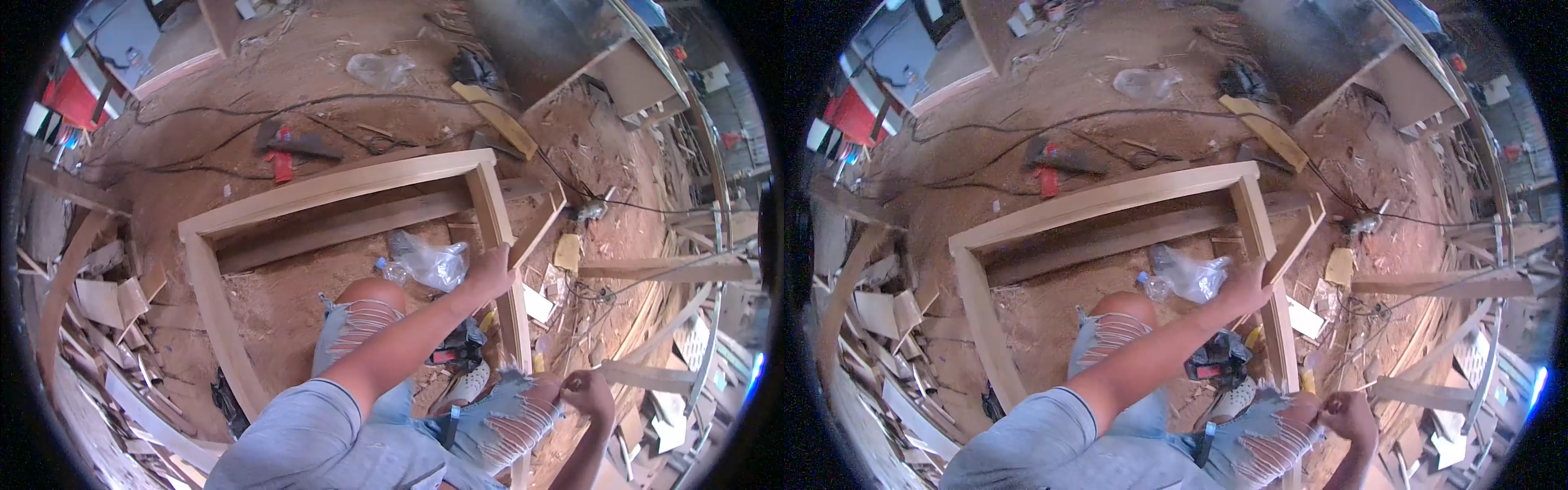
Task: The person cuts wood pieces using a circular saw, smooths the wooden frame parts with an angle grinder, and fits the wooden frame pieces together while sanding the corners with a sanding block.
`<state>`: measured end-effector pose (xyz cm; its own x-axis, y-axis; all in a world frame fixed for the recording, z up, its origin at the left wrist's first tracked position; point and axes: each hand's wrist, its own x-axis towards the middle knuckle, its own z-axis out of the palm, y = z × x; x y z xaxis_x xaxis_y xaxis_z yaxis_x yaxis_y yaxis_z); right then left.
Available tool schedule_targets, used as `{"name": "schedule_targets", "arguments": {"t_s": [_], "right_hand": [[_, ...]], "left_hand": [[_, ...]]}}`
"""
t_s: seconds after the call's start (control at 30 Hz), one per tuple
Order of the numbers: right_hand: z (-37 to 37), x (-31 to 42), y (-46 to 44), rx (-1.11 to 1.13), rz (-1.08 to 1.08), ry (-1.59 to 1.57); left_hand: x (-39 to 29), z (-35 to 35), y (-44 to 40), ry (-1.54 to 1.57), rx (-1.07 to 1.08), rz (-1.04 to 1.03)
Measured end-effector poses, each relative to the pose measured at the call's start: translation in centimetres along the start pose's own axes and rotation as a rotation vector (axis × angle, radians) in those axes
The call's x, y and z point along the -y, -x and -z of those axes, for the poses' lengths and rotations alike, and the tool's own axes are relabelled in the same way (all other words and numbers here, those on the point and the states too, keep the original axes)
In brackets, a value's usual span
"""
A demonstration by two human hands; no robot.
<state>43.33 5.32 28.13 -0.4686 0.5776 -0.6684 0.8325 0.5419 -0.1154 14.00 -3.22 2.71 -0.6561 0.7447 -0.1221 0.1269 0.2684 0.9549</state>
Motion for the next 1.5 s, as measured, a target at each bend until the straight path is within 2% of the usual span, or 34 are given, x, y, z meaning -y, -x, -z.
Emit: {"name": "schedule_targets", "arguments": {"t_s": [0.03,0.1,0.2,0.23,0.27,0.33,0.4,0.47,0.5,0.53,0.57,0.6,0.63,0.67,0.73,0.83,0.9,1.0,1.07,1.1,1.17,1.23,1.3,1.37,1.43,1.5], "right_hand": [[0.4,0.0,-0.8,0.057,-0.043,-0.023],[-0.5,-3.1,-2.0,0.129,-0.121,-0.027],[0.5,1.6,2.2,0.418,0.121,-0.306],[-0.1,2.1,3.5,0.381,0.31,-0.066],[-0.6,4.7,5.2,0.357,0.186,0.137],[-2.0,3.0,5.3,0.261,0.27,0.107],[-1.0,2.7,4.4,0.199,0.147,0.146],[1.1,5.7,1.1,0.07,0.196,-0.321],[1.5,5.0,-2.3,0.006,0.152,-0.055],[1.7,6.4,-5.6,-0.101,0.228,-0.088],[2.3,7.4,-9.5,-0.118,0.259,0.051],[2.4,8.4,-13.7,-0.132,0.348,0.07],[2.0,9.3,-17.7,-0.15,0.395,0.011],[1.6,10.5,-21.2,-0.173,0.364,0.092],[-2.3,10.3,-29.4,-0.313,0.341,-0.029],[-8.4,11.0,-36.9,-0.562,0.333,0.105],[-12.0,11.0,-40.6,-0.722,0.39,0.208],[-13.2,13.0,-40.7,-0.645,0.216,0.104],[-13.9,11.7,-42.6,-0.694,0.272,0.096],[-14.7,11.1,-42.9,-0.714,0.299,0.089],[-15.3,11.1,-43.4,-0.688,0.278,0.076],[-14.0,12.0,-42.5,-0.661,0.192,0.108],[-13.9,11.9,-41.6,-0.68,0.213,0.105],[-13.5,11.6,-42.0,-0.699,0.229,0.117],[-13.7,11.7,-42.2,-0.694,0.229,0.123],[-14.2,11.5,-43.0,-0.714,0.249,0.079]], "left_hand": [[-0.1,0.7,-0.3,0.002,0.079,0.024],[-0.6,1.7,-0.2,-0.021,0.076,0.036],[-0.3,3.4,-0.6,-0.112,0.123,0.105],[0.2,3.9,-0.8,-0.161,0.162,0.137],[0.8,4.3,-0.9,-0.216,0.203,0.165],[2.6,4.6,-0.9,-0.313,0.258,0.146],[4.9,4.3,-1.2,-0.405,0.32,0.134],[8.2,3.4,-0.9,-0.514,0.436,0.127],[9.2,3.4,-0.8,-0.556,0.464,0.104],[9.7,3.9,-0.2,-0.602,0.497,0.118],[9.8,4.9,0.3,-0.644,0.525,0.13],[9.9,5.4,0.5,-0.685,0.549,0.143],[10.9,5.1,0.4,-0.691,0.543,0.25],[10.9,5.4,0.3,-0.719,0.538,0.249],[10.2,6.2,0.7,-0.772,0.527,0.259],[9.6,7.0,-0.8,-0.767,0.515,0.276],[6.7,9.4,-1.8,-0.688,0.257,0.219],[6.6,14.6,-4.2,-0.502,-0.016,0.201],[4.5,19.9,-6.3,-0.483,-0.157,0.293],[7.4,22.4,-7.7,-0.485,-0.305,0.16],[9.9,27.4,-11.1,-0.551,-0.415,0.091],[15.6,31.7,-15.2,-0.637,-0.349,0.04],[25.4,35.9,-19.0,-0.558,-0.004,0.012],[23.2,34.3,-18.4,-0.944,0.167,0.158],[31.1,36.8,-21.6,-0.747,0.346,0.55],[28.9,35.0,-19.6,-0.748,0.244,0.615]]}}
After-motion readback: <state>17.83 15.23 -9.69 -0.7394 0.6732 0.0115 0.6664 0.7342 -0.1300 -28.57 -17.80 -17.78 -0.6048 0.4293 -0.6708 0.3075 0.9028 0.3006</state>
